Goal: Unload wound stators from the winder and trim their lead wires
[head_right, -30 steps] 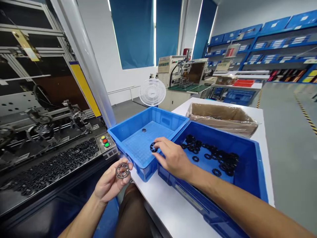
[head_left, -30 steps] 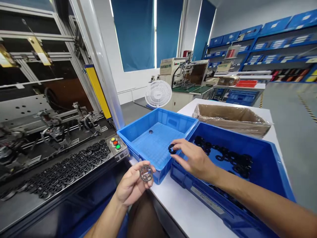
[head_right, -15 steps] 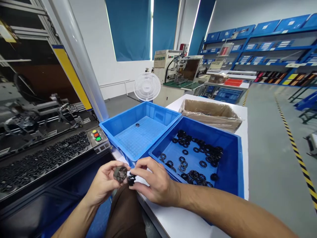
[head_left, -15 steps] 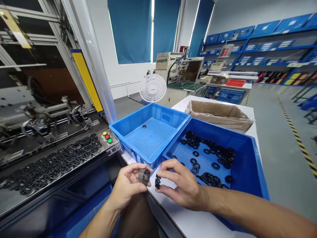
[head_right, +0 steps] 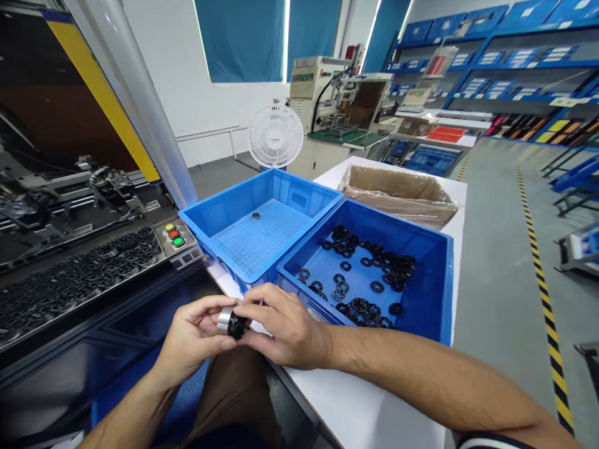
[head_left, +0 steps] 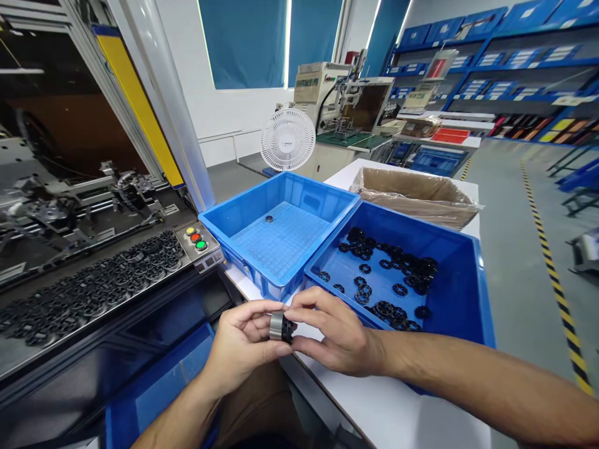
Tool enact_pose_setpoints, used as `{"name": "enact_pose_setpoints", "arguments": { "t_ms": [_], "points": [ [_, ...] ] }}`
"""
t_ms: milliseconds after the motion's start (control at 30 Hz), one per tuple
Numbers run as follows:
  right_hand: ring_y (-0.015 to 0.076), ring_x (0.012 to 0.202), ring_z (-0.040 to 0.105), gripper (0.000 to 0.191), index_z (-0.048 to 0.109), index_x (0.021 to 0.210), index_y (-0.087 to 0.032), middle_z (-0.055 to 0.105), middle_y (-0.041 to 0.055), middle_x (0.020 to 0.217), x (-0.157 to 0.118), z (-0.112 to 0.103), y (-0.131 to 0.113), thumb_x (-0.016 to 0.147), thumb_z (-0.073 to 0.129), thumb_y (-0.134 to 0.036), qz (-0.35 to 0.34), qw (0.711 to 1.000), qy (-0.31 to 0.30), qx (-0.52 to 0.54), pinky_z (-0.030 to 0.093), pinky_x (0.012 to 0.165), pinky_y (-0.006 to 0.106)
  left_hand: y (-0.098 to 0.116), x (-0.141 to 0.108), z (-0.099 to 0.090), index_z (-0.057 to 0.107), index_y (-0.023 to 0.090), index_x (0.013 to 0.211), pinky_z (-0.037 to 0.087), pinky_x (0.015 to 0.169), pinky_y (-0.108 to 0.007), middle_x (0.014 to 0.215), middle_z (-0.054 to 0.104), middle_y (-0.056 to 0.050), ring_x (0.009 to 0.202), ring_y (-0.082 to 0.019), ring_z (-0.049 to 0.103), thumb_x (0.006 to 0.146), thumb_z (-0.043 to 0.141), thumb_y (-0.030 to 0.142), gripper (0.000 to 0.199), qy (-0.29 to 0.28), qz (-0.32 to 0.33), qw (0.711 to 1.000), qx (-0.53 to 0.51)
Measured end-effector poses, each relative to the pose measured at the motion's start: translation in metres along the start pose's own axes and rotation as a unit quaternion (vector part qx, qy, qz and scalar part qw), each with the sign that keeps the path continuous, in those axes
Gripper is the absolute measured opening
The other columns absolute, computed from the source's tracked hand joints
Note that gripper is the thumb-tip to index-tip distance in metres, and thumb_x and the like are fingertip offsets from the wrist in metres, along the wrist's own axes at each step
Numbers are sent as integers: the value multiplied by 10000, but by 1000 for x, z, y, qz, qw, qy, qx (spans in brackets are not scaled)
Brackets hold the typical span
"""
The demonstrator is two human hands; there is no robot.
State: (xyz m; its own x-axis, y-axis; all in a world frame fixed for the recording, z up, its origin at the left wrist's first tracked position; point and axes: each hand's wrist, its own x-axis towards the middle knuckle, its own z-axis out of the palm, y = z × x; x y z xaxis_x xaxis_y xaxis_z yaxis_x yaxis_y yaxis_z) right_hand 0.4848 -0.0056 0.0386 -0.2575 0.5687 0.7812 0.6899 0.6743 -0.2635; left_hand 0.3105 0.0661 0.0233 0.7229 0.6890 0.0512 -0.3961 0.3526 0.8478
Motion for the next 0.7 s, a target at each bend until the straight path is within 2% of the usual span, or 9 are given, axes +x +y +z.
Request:
{"name": "enact_pose_setpoints", "arguments": {
  "t_ms": [200, 367, 533, 700],
  "points": [
    [185, 837, 643, 350, 555, 1164, -143, 641, 100, 927, 1, -1, 2, 882, 674, -312, -17, 1000, -2, -1, 580, 691, 309, -5, 0, -3, 777, 208, 956, 589, 696, -201, 803, 794, -57, 715, -144, 739, 539, 898, 68, 456, -8, -9, 1000, -14],
    [199, 874, 653, 302, 548, 1176, -144, 640, 111, 954, 0, -1, 6, 889, 636, -174, -51, 999, -12, -13, 597, 733, 350, -9, -1, -3, 775, 212, 963, 583, 711, -204, 858, 794, -54, 761, -153, 738, 543, 896, 69, 459, -1, 18, 1000, -7],
    [208, 897, 661, 324, 535, 1202, -146, 649, 115, 959, 0, -1, 6, 898, 633, -202, -61, 998, -12, -19, 605, 747, 366, -10, -2, -2, 771, 194, 952, 584, 713, -228, 855, 788, -59, 758, -163, 734, 537, 906, 101, 446, 5, 33, 999, 10],
    [214, 866, 661, 294, 555, 1144, -111, 665, 136, 932, 3, -1, 5, 887, 653, -215, -74, 997, -9, -21, 599, 729, 363, -9, -4, -2, 768, 170, 916, 589, 696, -240, 825, 785, -60, 730, -167, 728, 503, 924, 134, 443, 30, 29, 999, 14]
  ]
}}
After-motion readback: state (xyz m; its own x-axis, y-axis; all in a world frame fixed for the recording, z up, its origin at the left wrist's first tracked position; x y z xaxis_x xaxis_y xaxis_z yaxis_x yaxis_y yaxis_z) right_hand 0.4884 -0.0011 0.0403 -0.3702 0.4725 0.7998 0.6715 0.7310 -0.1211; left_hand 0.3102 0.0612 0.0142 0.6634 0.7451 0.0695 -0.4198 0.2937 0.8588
